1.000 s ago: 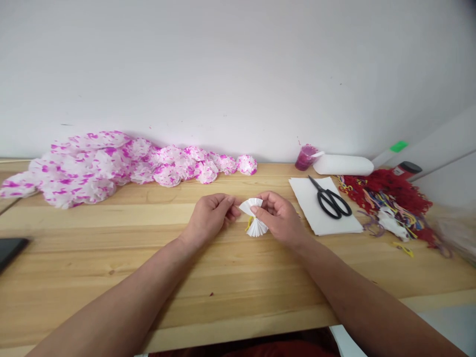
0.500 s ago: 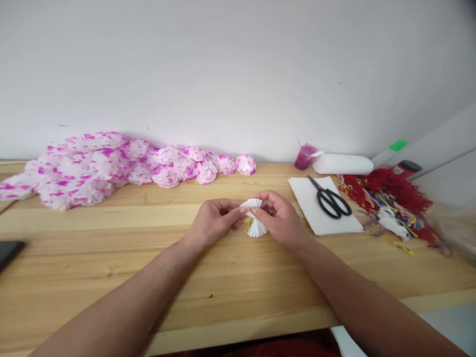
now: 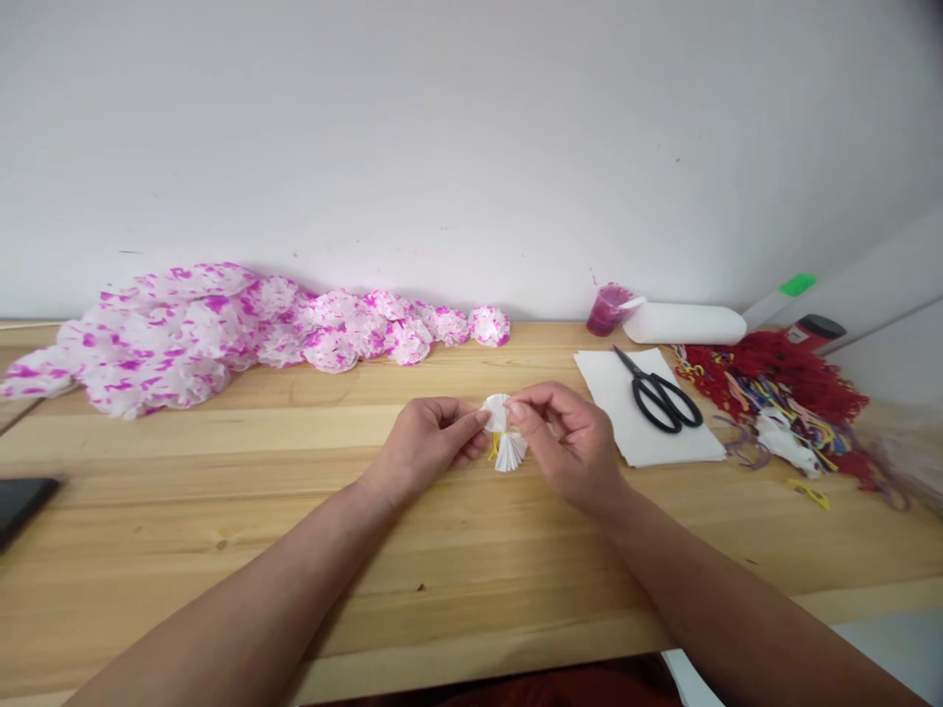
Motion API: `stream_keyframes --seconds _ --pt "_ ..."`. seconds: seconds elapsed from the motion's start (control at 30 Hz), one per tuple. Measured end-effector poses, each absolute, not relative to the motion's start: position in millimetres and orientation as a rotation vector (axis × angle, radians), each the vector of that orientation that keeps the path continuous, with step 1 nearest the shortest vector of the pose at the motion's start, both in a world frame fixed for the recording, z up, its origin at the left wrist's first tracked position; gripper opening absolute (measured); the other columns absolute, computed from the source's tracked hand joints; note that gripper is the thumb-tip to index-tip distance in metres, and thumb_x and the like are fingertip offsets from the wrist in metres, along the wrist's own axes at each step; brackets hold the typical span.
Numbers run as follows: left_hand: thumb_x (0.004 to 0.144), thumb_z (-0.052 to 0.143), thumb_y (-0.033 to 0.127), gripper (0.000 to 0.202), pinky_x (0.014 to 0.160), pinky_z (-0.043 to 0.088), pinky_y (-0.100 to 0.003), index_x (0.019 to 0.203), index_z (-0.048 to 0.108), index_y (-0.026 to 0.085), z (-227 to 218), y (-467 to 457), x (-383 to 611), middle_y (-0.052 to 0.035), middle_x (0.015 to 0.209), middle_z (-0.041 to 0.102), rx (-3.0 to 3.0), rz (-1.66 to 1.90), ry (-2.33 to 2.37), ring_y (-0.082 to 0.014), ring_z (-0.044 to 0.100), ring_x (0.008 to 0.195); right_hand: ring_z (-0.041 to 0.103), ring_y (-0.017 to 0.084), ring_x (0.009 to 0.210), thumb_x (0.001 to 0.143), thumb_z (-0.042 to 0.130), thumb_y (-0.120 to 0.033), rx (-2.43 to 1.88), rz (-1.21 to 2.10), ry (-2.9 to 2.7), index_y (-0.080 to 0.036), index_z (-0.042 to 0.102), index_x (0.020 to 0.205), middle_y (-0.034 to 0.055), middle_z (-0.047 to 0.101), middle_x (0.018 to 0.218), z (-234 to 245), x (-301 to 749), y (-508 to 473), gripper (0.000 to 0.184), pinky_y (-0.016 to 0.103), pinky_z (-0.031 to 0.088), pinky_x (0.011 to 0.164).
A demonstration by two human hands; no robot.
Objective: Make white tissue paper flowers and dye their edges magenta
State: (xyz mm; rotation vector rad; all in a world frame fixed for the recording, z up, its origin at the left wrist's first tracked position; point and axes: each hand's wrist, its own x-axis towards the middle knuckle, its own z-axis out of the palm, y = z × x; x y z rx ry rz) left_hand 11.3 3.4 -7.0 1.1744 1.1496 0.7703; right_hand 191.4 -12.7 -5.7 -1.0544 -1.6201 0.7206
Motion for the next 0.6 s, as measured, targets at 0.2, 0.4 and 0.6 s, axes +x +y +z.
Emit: stream_keyframes --seconds 0.2,0.4,0.6 --pt "0.084 0.068 0.050 0.038 0.062 0.046 -0.024 0.081 0.072 0.012 -4.9 0.4 11.2 -0.0069 0.077 0.071 1.233 0.769 1.095 -0.0126 0.058 0.066 0.062 0.013 0.068 0.087 0.063 -0.019 -1.084 0.950 -1.594 -0.020 0.064 0.093 -0.0003 0.066 0.077 -13.0 185.9 -12.3 0.007 0.025 0.052 0.062" --pt "0.087 0.063 0.055 0.042 0.064 0.044 -0.025 0.085 0.072 0.014 -11.1 -0.3 8.9 -0.0061 0.080 0.071 1.321 0.767 1.067 -0.0136 0.057 0.068 0.061 0.011 0.061 0.081 0.064 -0.017 -1.149 0.959 -1.562 -0.018 0.064 0.086 -0.0008 0.066 0.071 -12.7 186.1 -7.3 0.005 0.023 0.050 0.057" --pt "0.089 0.056 0.061 0.050 0.064 0.047 -0.029 0.075 0.069 0.014 -9.6 -1.1 8.7 -0.0050 0.067 0.064 1.330 0.787 1.054 -0.0172 0.059 0.067 0.058 0.010 0.057 0.080 0.064 -0.018 -1.185 0.921 -1.576 -0.018 0.064 0.083 -0.0021 0.064 0.066 -8.8 183.4 -9.8 0.003 0.021 0.047 0.052"
